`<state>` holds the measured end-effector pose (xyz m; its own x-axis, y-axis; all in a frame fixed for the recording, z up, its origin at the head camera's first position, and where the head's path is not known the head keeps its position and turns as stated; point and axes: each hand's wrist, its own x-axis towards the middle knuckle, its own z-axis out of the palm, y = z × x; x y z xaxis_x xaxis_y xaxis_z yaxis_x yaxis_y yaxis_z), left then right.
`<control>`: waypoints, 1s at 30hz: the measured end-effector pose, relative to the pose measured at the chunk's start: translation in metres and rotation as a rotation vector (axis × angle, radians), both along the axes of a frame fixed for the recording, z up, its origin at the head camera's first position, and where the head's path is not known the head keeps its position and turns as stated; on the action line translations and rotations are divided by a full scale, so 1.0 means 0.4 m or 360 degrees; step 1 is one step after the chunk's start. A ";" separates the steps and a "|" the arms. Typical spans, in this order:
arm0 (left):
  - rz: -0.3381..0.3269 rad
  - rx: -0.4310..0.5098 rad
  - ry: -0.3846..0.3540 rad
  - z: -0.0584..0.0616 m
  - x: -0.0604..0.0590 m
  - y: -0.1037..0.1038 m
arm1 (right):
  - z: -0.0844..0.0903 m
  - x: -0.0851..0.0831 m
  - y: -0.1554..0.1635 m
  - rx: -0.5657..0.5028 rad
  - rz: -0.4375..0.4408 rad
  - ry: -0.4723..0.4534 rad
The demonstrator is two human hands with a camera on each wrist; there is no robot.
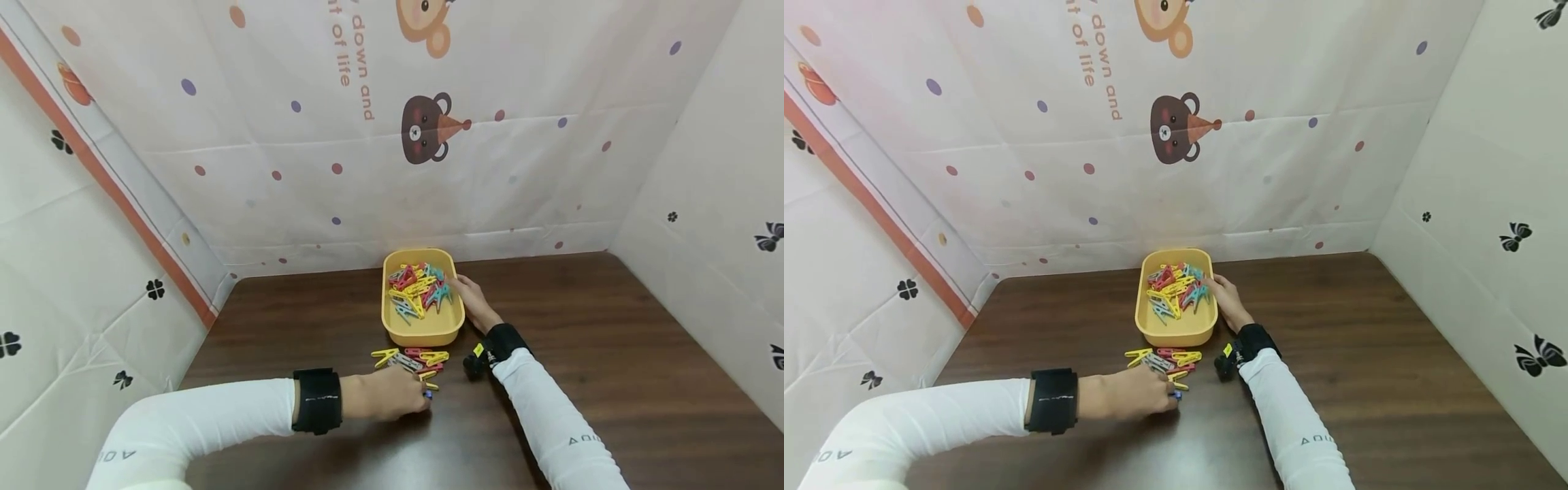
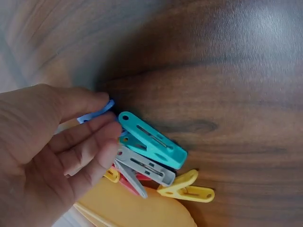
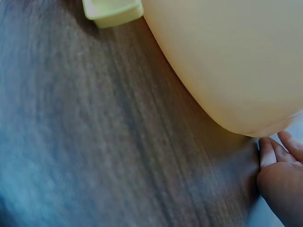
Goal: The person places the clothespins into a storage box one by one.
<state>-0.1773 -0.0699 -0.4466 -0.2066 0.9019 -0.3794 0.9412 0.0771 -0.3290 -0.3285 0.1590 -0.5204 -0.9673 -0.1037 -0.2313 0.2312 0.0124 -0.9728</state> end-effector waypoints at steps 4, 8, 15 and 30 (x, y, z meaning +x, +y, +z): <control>0.0014 0.0068 -0.0118 0.004 -0.003 0.010 | -0.005 0.005 0.003 0.0013 -0.0021 0.0008; 0.0156 0.0178 -0.0369 0.050 -0.024 0.026 | -0.011 0.005 0.003 0.0031 -0.0044 0.0013; 0.0451 0.0517 -0.0376 0.193 -0.162 0.088 | -0.021 0.021 0.017 0.0021 -0.0064 0.0050; 0.0921 0.0460 -0.0120 0.076 -0.459 0.091 | -0.020 0.023 0.000 0.0029 -0.0065 0.0077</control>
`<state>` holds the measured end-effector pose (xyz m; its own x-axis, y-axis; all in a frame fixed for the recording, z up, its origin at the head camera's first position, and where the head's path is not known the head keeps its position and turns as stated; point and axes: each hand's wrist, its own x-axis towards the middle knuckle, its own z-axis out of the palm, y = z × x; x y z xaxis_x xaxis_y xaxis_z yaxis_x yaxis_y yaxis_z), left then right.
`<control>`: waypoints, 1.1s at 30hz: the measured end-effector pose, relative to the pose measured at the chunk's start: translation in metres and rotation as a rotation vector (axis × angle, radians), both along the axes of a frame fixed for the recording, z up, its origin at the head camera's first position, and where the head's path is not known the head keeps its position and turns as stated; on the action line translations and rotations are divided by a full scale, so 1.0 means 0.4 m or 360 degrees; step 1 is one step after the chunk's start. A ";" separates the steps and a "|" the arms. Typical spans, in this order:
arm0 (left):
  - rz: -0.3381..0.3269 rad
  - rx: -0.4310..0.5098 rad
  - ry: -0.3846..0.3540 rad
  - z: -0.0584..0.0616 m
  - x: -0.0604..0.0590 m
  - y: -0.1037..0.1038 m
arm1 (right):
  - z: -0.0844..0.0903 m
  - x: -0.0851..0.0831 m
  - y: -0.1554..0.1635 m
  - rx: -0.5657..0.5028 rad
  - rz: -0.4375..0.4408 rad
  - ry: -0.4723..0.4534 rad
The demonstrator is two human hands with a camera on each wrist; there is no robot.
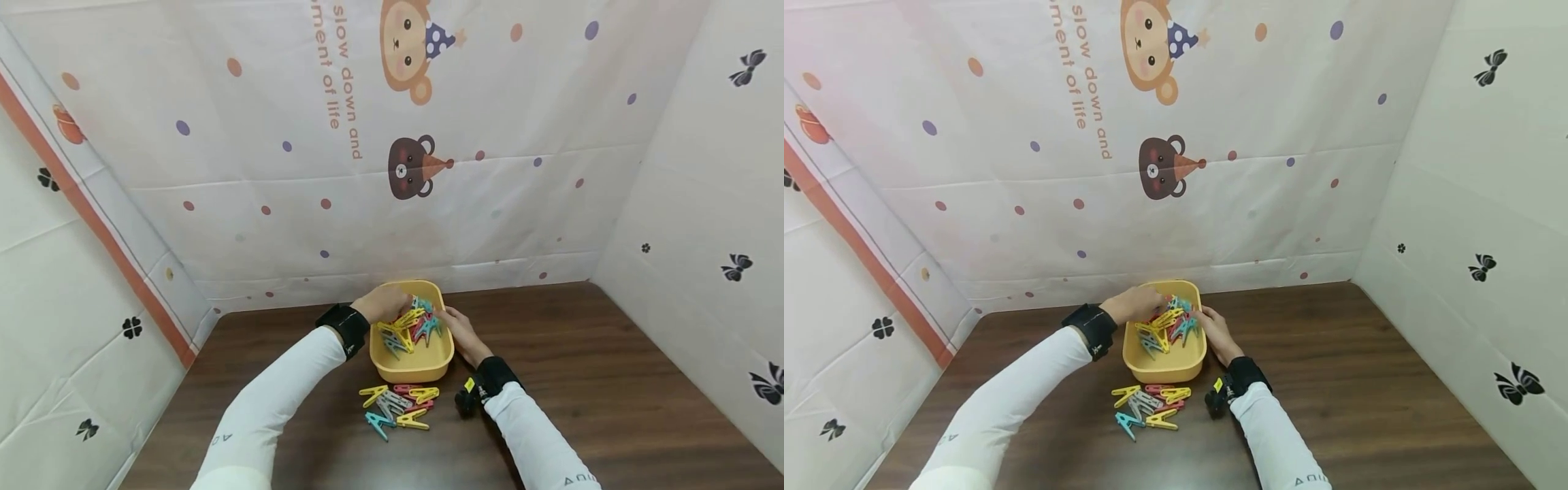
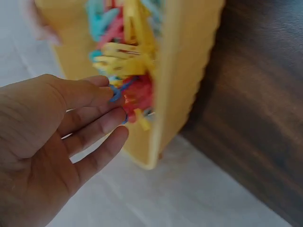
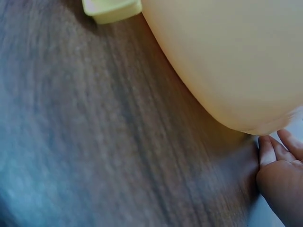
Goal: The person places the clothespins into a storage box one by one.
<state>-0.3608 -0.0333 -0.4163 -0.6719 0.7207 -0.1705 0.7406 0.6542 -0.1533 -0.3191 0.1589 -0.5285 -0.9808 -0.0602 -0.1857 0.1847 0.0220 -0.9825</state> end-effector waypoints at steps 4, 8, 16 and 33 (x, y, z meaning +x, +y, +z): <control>0.0070 -0.0063 -0.0076 -0.039 -0.017 -0.003 | -0.005 0.004 -0.003 -0.0010 -0.0013 0.0014; 0.0113 -0.0081 -0.0113 -0.044 -0.020 -0.005 | -0.002 0.000 -0.007 -0.0014 -0.0009 0.0015; 0.0017 -0.0179 -0.0022 0.014 0.032 -0.014 | 0.001 -0.001 -0.005 -0.0007 0.0003 -0.0027; -0.1023 -0.0463 0.0413 -0.024 0.469 -0.168 | 0.001 0.002 -0.006 0.0004 -0.0001 -0.0036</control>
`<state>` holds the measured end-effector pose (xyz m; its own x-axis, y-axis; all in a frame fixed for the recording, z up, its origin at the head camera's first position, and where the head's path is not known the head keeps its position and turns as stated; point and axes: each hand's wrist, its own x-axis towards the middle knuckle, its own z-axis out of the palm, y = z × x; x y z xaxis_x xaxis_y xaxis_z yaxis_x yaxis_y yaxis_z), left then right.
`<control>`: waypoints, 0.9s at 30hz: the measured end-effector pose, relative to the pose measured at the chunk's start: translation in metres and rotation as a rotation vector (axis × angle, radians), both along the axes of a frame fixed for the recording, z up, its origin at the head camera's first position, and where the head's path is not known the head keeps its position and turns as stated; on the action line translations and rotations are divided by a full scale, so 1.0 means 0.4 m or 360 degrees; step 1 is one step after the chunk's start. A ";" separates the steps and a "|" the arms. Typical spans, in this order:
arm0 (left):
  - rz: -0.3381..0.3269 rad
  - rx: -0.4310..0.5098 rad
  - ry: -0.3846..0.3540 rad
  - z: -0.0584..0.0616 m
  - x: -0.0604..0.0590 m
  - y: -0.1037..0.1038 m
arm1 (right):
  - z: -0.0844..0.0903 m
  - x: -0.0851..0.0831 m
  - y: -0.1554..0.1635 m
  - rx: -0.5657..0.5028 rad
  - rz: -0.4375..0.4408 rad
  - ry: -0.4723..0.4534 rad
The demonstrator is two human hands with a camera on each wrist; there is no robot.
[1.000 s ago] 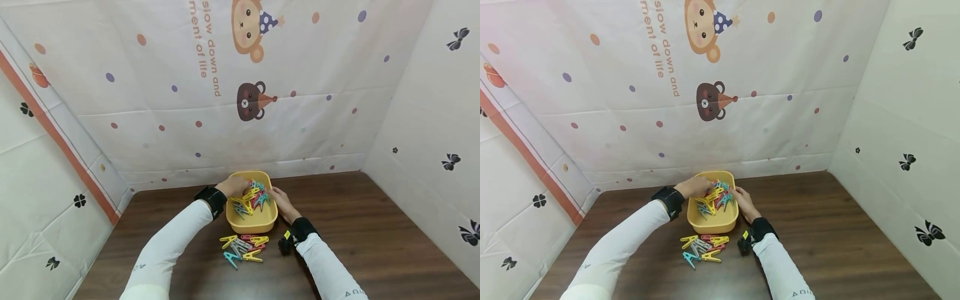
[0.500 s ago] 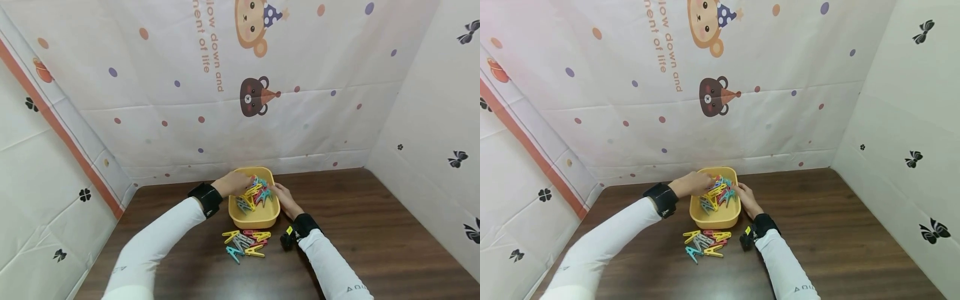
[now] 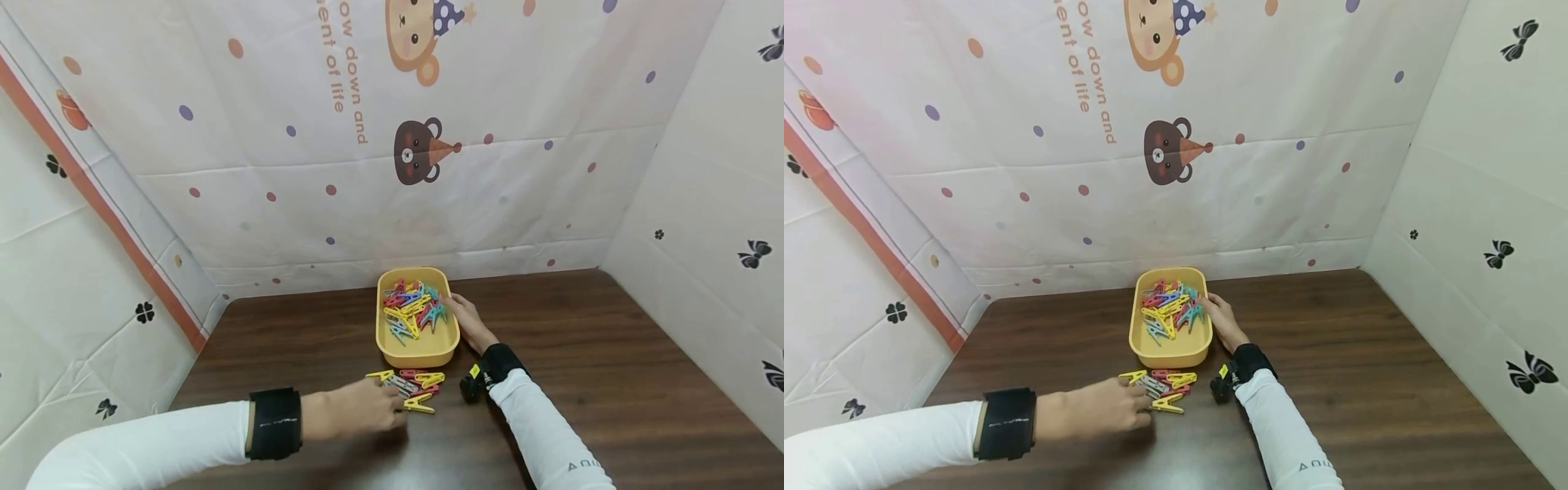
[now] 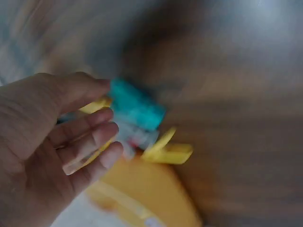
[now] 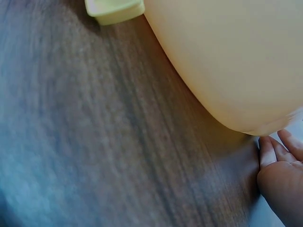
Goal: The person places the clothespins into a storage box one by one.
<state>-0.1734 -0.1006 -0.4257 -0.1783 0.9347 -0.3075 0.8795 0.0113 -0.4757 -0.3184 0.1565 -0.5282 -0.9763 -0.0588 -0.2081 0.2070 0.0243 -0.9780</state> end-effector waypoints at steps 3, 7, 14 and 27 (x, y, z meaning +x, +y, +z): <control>0.0035 -0.0031 -0.0159 -0.039 0.008 -0.018 | 0.001 0.001 0.002 -0.0010 -0.0012 -0.0020; 0.0007 0.0043 -0.0290 -0.064 0.000 -0.022 | -0.002 0.003 0.004 -0.0007 -0.0013 -0.0014; 0.0024 0.0225 -0.0175 -0.047 -0.020 0.001 | 0.005 0.001 0.009 -0.0006 -0.0017 -0.0005; 0.0080 0.0102 -0.0357 -0.042 -0.033 0.014 | 0.007 -0.005 0.021 -0.0027 -0.0028 0.0001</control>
